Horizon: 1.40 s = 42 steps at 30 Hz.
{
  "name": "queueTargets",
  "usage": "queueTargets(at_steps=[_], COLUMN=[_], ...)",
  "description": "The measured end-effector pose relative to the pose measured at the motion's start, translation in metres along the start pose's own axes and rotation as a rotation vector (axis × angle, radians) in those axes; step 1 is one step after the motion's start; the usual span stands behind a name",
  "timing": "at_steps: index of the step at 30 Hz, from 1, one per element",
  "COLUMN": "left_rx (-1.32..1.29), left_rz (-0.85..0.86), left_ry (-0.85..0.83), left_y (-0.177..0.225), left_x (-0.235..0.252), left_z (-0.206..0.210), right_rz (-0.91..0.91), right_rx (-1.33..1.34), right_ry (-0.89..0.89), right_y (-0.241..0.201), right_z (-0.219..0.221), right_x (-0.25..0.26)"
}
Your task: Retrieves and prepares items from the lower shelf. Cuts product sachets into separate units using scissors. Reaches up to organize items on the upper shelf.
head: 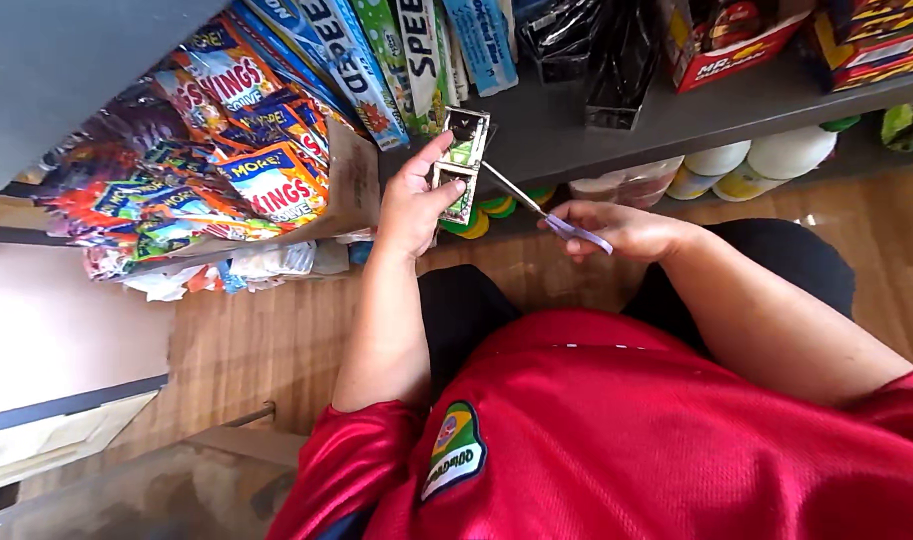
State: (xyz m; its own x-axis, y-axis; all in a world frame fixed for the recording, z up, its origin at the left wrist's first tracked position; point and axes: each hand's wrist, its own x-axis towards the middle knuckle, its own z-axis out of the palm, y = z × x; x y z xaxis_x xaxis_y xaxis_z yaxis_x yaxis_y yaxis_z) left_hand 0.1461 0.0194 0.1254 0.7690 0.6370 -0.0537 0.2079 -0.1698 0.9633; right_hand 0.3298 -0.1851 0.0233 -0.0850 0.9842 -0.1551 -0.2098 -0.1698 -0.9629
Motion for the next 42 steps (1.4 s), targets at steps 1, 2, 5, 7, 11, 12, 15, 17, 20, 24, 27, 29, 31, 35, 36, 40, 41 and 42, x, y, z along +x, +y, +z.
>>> queueTargets(at_steps=[1, 2, 5, 7, 11, 12, 15, 17, 20, 24, 27, 29, 31, 35, 36, 40, 41, 42], left_rx=[0.013, 0.025, 0.075, 0.095, 0.083, 0.080, 0.074, 0.066, 0.062, 0.053, 0.055, 0.047, 0.024, -0.010, -0.015, -0.089, -0.126, -0.173], left_rz=[-0.013, -0.021, -0.039, -0.051, -0.062, -0.067, -0.073, -0.070, -0.073, -0.074, -0.055, -0.045, -0.045, -0.050, -0.057, -0.091, -0.101, -0.109], left_ry=[-0.031, -0.064, -0.154, -0.201, -0.242, -0.247, -0.261, -0.268, -0.278, -0.279, -0.278, -0.274, -0.281, -0.301, -0.305, -0.322, -0.328, -0.332], left_y=[0.001, 0.001, -0.002, -0.003, -0.005, -0.005, -0.005, -0.006, -0.005, -0.005, -0.005, -0.005, -0.004, -0.003, -0.003, -0.008, -0.010, -0.014], left_x=[-0.002, -0.004, -0.007, -0.006, -0.006, -0.006, -0.007, -0.007, -0.006, -0.006, -0.006, -0.006, -0.006, -0.007, -0.007, -0.007, -0.007, -0.006], left_z=[0.001, 0.002, 0.007, 0.010, 0.014, 0.015, 0.016, 0.016, 0.015, 0.015, 0.014, 0.013, 0.013, 0.012, 0.011, 0.011, 0.010, 0.010], right_rz=[0.006, 0.010, 0.011, 0.014, 0.014, 0.012, 0.007, 0.006, 0.003, -0.016, -0.039, -0.044, -0.045, -0.068, -0.071, -0.040, -0.034, -0.033], right_rx=[0.006, 0.018, 0.062, 0.075, 0.092, 0.098, 0.102, 0.096, 0.093, 0.090, 0.082, 0.073, 0.062, 0.046, 0.050, 0.065, 0.074, 0.082], right_ry=[-0.026, -0.046, -0.081, -0.080, -0.066, -0.066, -0.068, -0.070, -0.068, -0.054, -0.053, -0.051, -0.051, -0.067, -0.071, -0.057, -0.056, -0.058], right_y=[0.000, 0.000, 0.001, 0.001, 0.002, 0.003, 0.002, 0.002, 0.002, 0.002, 0.002, 0.002, 0.002, 0.004, 0.005, 0.003, 0.003, 0.003], right_z=[0.000, 0.001, 0.001, 0.001, 0.000, 0.000, 0.001, 0.001, 0.001, 0.002, 0.002, 0.002, 0.002, 0.002, 0.001, 0.004, 0.004, 0.005], right_x=[-0.001, -0.001, 0.000, 0.000, -0.001, -0.001, 0.000, 0.000, 0.000, 0.000, -0.001, 0.000, 0.000, 0.000, 0.000, -0.001, -0.001, -0.001])
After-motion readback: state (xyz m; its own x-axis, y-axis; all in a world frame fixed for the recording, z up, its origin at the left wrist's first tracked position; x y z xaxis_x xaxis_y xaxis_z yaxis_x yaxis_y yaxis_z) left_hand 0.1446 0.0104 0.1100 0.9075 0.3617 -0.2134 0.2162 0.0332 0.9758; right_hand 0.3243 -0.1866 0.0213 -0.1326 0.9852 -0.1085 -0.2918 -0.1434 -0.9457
